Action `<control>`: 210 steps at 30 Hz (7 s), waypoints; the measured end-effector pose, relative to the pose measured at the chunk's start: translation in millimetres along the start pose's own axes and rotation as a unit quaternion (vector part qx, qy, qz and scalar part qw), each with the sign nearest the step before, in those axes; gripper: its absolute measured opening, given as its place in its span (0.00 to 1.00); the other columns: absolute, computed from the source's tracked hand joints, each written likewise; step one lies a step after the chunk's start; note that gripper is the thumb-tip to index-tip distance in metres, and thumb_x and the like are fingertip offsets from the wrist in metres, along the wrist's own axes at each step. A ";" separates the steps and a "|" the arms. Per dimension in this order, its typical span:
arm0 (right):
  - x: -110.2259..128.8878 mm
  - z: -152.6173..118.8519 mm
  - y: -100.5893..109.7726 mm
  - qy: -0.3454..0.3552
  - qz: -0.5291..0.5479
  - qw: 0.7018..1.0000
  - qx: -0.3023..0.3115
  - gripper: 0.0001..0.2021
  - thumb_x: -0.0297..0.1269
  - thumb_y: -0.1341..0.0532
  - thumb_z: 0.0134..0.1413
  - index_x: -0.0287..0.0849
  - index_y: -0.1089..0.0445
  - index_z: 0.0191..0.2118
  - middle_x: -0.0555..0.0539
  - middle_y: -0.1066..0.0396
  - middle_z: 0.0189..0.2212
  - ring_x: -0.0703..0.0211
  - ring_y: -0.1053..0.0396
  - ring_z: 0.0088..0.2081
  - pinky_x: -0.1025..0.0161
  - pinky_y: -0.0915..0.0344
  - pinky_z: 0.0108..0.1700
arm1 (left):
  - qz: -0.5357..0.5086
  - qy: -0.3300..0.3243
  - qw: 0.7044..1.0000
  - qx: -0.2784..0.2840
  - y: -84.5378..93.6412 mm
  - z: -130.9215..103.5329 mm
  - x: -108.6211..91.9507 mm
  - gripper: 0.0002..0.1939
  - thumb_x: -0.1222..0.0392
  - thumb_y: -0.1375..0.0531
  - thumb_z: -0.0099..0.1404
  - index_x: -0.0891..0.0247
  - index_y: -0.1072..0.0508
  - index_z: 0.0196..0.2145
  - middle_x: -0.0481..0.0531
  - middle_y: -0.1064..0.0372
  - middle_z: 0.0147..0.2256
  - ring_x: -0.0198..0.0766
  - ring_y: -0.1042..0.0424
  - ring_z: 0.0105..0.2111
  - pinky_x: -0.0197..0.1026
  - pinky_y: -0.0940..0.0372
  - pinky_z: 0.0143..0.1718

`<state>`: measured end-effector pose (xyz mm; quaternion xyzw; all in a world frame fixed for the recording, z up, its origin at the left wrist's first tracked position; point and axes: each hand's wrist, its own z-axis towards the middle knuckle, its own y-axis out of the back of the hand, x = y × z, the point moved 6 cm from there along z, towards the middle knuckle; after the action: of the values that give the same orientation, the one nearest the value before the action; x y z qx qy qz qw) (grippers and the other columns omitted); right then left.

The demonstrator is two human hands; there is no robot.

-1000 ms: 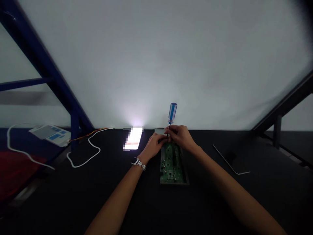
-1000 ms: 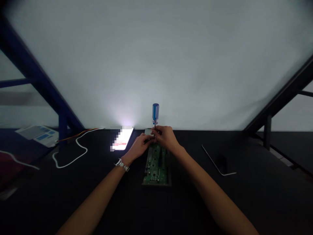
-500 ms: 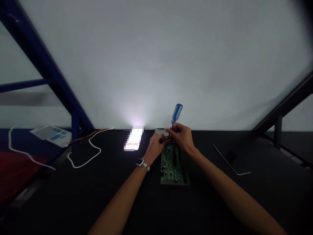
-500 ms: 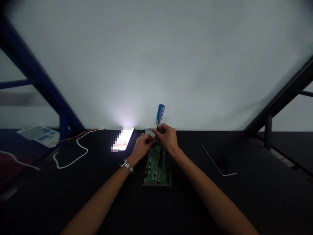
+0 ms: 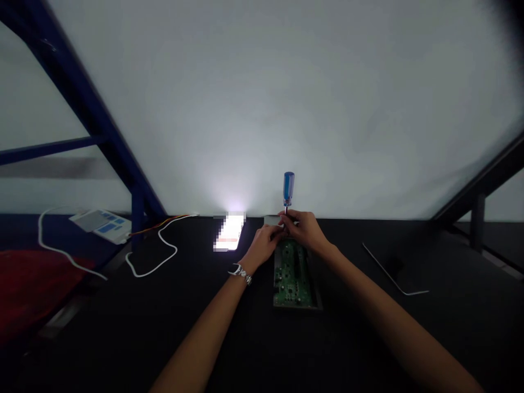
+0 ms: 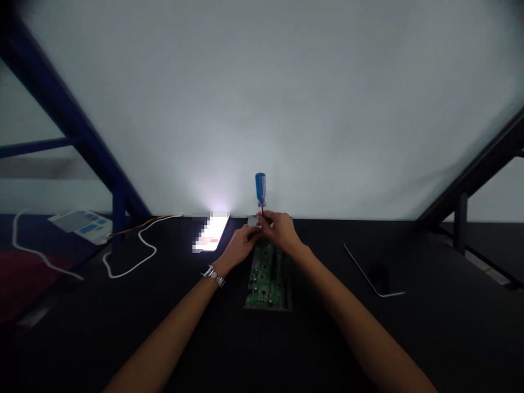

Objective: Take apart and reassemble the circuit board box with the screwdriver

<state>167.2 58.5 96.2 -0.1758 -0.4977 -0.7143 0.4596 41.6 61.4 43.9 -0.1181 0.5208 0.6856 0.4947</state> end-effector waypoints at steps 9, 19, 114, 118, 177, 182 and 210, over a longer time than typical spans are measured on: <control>-6.5 -3.2 13.3 -0.042 0.066 0.994 -0.072 0.16 0.50 0.36 0.52 0.41 0.32 0.25 0.49 0.28 0.21 0.60 0.30 0.23 0.64 0.33 0.27 | -0.015 0.033 0.998 -0.055 1.3 -1.1 2.8 0.07 0.56 0.36 0.62 0.62 0.22 0.34 0.50 0.30 0.30 0.38 0.31 0.32 0.39 0.36 0.36; 2.5 -0.6 5.6 -0.005 0.054 0.998 0.034 0.13 0.42 0.45 0.61 0.41 0.26 0.40 0.46 0.23 0.31 0.58 0.25 0.29 0.63 0.30 0.33 | -0.007 -0.020 0.999 0.025 1.7 6.7 -7.3 0.13 0.54 0.44 0.69 0.60 0.22 0.39 0.50 0.31 0.27 0.38 0.34 0.29 0.39 0.40 0.31; -35.1 -79.8 3.0 -0.115 0.389 0.911 -0.070 0.13 0.46 0.37 0.57 0.45 0.38 0.40 0.45 0.24 0.37 0.55 0.25 0.35 0.59 0.25 0.31 | -0.005 0.021 0.993 0.115 19.9 -42.1 14.2 0.08 0.56 0.36 0.60 0.58 0.23 0.38 0.49 0.28 0.33 0.38 0.33 0.33 0.41 0.38 0.35; -37.5 -80.9 4.5 -0.112 0.406 0.903 -0.086 0.14 0.47 0.36 0.56 0.45 0.39 0.40 0.45 0.23 0.37 0.55 0.24 0.34 0.60 0.26 0.31 | -0.006 0.025 0.995 0.092 13.8 -42.6 4.1 0.05 0.58 0.36 0.61 0.59 0.23 0.35 0.49 0.28 0.32 0.38 0.33 0.32 0.41 0.38 0.35; -67.4 -88.3 3.7 -0.283 0.472 0.813 -0.190 0.19 0.46 0.28 0.43 0.41 0.35 0.30 0.45 0.21 0.36 0.71 0.37 0.15 0.72 0.43 0.14 | 0.093 -0.008 0.996 -0.010 25.6 -27.1 32.5 0.05 0.65 0.42 0.65 0.61 0.26 0.35 0.52 0.35 0.38 0.42 0.33 0.41 0.47 0.35 0.44; -70.4 -89.0 3.8 -0.285 0.469 0.814 -0.189 0.18 0.46 0.29 0.44 0.41 0.35 0.30 0.44 0.21 0.37 0.71 0.37 0.16 0.72 0.43 0.14 | 0.074 0.024 0.996 -0.030 31.7 -32.0 32.3 0.07 0.62 0.41 0.65 0.61 0.27 0.41 0.53 0.35 0.42 0.42 0.32 0.42 0.47 0.34 0.45; -65.4 -84.1 12.4 -0.249 0.451 0.838 -0.180 0.19 0.47 0.29 0.44 0.41 0.36 0.30 0.46 0.22 0.31 0.69 0.36 0.15 0.71 0.41 0.15 | 0.116 0.011 0.993 -0.032 11.4 -20.3 24.3 0.10 0.72 0.44 0.65 0.65 0.23 0.36 0.56 0.28 0.38 0.41 0.29 0.37 0.44 0.33 0.43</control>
<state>228.6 15.6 19.4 -0.6327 -0.3236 -0.4371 0.5512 13.6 58.4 25.5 -0.0802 0.5145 0.7532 0.4019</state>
